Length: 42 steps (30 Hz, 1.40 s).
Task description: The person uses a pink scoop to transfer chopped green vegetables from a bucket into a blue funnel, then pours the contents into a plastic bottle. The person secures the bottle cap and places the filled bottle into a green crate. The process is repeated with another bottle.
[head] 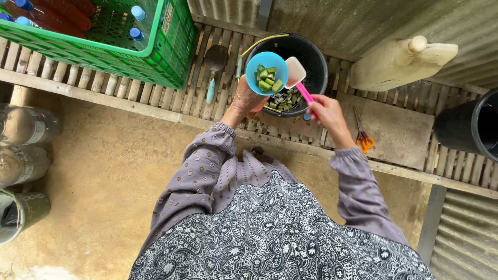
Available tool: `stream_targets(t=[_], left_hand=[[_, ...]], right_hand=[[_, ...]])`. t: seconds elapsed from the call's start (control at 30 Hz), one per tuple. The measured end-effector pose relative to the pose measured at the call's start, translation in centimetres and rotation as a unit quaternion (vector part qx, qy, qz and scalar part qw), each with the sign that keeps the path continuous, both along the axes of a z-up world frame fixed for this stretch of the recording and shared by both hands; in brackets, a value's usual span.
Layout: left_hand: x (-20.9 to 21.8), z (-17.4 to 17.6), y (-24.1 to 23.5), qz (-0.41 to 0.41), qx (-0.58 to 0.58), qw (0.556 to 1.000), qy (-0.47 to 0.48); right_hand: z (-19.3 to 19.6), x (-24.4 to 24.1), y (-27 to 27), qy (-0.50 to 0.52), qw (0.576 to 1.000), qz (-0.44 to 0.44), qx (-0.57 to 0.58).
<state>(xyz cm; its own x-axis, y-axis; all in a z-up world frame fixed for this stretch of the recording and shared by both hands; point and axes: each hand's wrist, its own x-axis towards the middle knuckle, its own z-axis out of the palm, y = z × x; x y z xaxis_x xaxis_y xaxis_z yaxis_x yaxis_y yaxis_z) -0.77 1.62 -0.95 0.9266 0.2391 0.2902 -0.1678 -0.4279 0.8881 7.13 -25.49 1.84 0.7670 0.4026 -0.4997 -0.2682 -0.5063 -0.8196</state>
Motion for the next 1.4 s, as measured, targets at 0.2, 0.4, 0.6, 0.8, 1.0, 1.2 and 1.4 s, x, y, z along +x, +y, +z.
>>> stream_targets(t=[0.2,0.4,0.6,0.8,1.0,1.2,1.4], left_hand=[[0.1,0.2,-0.2,0.001,0.021,1.0,-0.011],[0.5,0.9,-0.7,0.01,0.024,0.999,-0.047],[0.7,1.2,-1.0,0.024,0.029,0.999,-0.016],[0.8,1.4,-1.0,0.031,0.034,0.998,-0.034],[0.3,1.9,-0.9,0.033,0.006,0.999,-0.033],[0.2,2.6,-1.2,0.039,0.011,0.999,-0.022],[0.1,2.6,-1.2,0.033,-0.014,0.999,-0.032]], right_hand=[[7.9,-3.2,-3.5,-0.042,0.994,-0.055,0.086],[14.8,-7.2,-4.2,-0.112,0.982,-0.059,0.142],[17.1,-9.6,-1.8,-0.2,0.974,-0.032,0.103],[16.6,-9.8,0.8,-0.308,0.95,0.017,0.046],[16.0,-10.1,1.2,-0.356,0.934,0.026,-0.014],[15.2,-9.9,1.0,-0.496,0.866,0.055,-0.041],[15.3,-10.1,0.9,-0.497,0.864,0.05,-0.061]])
